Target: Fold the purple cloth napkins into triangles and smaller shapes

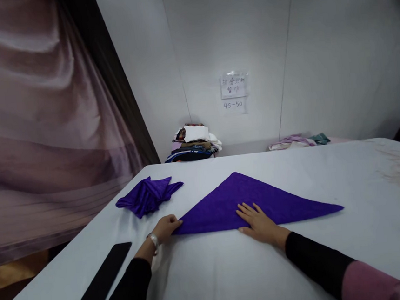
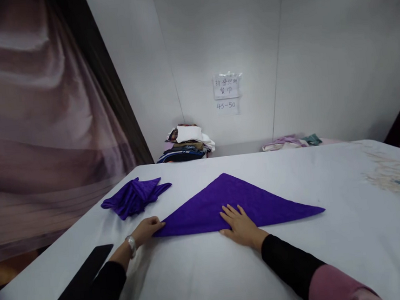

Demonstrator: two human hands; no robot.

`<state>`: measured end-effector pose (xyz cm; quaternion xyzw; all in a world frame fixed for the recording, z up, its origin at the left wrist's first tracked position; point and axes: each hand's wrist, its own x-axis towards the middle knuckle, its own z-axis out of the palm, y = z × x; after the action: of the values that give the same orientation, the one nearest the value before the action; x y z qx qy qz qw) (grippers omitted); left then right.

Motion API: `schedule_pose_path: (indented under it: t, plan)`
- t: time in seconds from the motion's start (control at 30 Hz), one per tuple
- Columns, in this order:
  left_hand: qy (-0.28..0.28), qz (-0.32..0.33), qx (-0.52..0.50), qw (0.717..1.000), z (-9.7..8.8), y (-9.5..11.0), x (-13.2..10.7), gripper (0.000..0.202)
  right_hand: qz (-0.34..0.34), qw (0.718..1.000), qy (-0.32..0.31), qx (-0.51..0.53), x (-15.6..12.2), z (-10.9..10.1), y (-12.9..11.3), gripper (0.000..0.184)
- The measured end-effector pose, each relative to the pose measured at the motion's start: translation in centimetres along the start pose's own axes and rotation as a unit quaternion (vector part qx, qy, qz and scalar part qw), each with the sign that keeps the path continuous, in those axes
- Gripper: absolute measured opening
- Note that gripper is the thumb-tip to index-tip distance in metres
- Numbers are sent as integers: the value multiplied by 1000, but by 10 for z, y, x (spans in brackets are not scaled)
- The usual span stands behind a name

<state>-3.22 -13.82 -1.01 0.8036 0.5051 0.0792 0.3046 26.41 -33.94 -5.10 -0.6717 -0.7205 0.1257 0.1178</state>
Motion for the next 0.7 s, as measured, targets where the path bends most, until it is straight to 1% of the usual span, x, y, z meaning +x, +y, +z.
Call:
schedule_pose_path:
  t: [0.1, 0.17, 0.27, 0.33, 0.43, 0.53, 0.63, 0.7]
  plan:
    - [-35, -1, -37, 999, -3, -3, -27, 43, -43, 999, -18, 20, -12, -7, 0, 69]
    - [-73, -9, -81, 994, -4, -2, -49, 46, -68, 997, -31, 34, -21, -12, 2, 68]
    - [-151, -44, -166, 974, -6, 6, -82, 49, -90, 994, -47, 51, -32, -15, 1, 68]
    - [-195, -58, -204, 958, -8, 17, -102, 50, -97, 992, -49, 58, -38, -16, -7, 71]
    - [-235, -50, -242, 940, -9, 39, -121, 49, -129, 987, -45, 79, -44, -15, -35, 78]
    - [-260, -30, -260, 929, -7, 66, -132, 45, -162, 976, -46, 141, -49, -14, -77, 87]
    - [-263, -1, -305, 915, 1, 91, -136, 42, -144, 962, -30, 231, -53, -12, -117, 95]
    - [-261, 23, -343, 902, 8, 107, -136, 40, -104, 949, 7, 298, -51, -9, -135, 100]
